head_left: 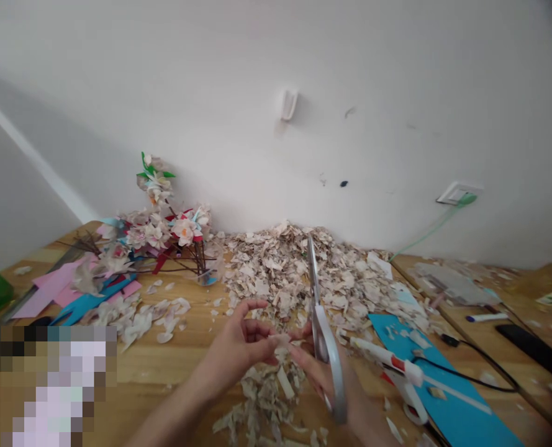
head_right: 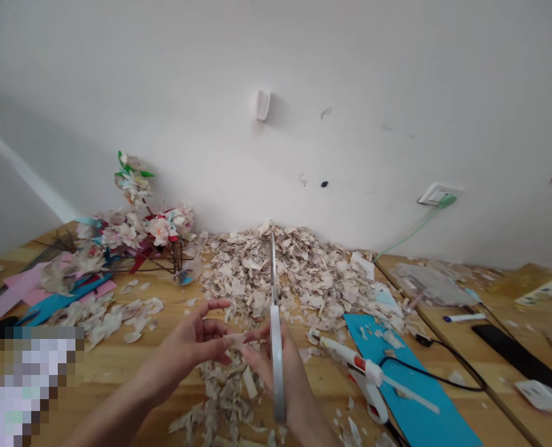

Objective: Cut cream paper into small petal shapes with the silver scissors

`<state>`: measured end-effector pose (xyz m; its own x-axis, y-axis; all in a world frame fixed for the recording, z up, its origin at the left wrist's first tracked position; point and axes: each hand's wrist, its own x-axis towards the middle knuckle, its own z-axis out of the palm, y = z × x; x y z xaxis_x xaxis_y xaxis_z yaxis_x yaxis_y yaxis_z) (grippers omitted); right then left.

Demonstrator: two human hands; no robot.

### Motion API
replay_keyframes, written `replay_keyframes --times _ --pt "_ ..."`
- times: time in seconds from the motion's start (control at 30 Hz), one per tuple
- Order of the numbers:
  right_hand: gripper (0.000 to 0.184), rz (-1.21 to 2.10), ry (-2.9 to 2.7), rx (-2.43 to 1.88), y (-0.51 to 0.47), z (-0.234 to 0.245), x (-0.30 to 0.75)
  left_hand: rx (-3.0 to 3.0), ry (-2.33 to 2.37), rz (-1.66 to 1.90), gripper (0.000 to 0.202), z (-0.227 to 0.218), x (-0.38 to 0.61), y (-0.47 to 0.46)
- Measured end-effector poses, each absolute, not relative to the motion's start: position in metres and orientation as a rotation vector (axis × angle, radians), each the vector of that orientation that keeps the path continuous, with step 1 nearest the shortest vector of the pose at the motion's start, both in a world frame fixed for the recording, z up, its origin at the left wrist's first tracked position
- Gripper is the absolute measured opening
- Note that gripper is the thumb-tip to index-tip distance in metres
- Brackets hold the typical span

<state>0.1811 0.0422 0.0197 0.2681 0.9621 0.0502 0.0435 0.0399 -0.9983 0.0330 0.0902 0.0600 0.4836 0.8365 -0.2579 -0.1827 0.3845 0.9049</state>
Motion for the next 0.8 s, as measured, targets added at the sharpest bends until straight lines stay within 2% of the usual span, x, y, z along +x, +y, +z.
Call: replay_keyframes --times 0.1,0.23,0.43,0.8 --pt "0.027 0.905 -1.115 -1.413 0.043 0.030 0.182 0.978 0.823 0.750 0.056 0.057 0.033 0.090" --pt "0.028 0.853 -1.078 -1.440 0.045 0.019 0.183 0.989 0.844 0.784 0.049 0.053 0.035 0.089" --pt "0.036 0.868 -0.891 -1.409 0.051 0.009 0.184 0.864 0.851 0.830 0.047 0.045 0.039 0.091" --pt "0.033 0.943 -0.847 -1.353 0.043 0.017 0.174 0.831 0.873 0.936 0.048 0.057 0.039 0.087"
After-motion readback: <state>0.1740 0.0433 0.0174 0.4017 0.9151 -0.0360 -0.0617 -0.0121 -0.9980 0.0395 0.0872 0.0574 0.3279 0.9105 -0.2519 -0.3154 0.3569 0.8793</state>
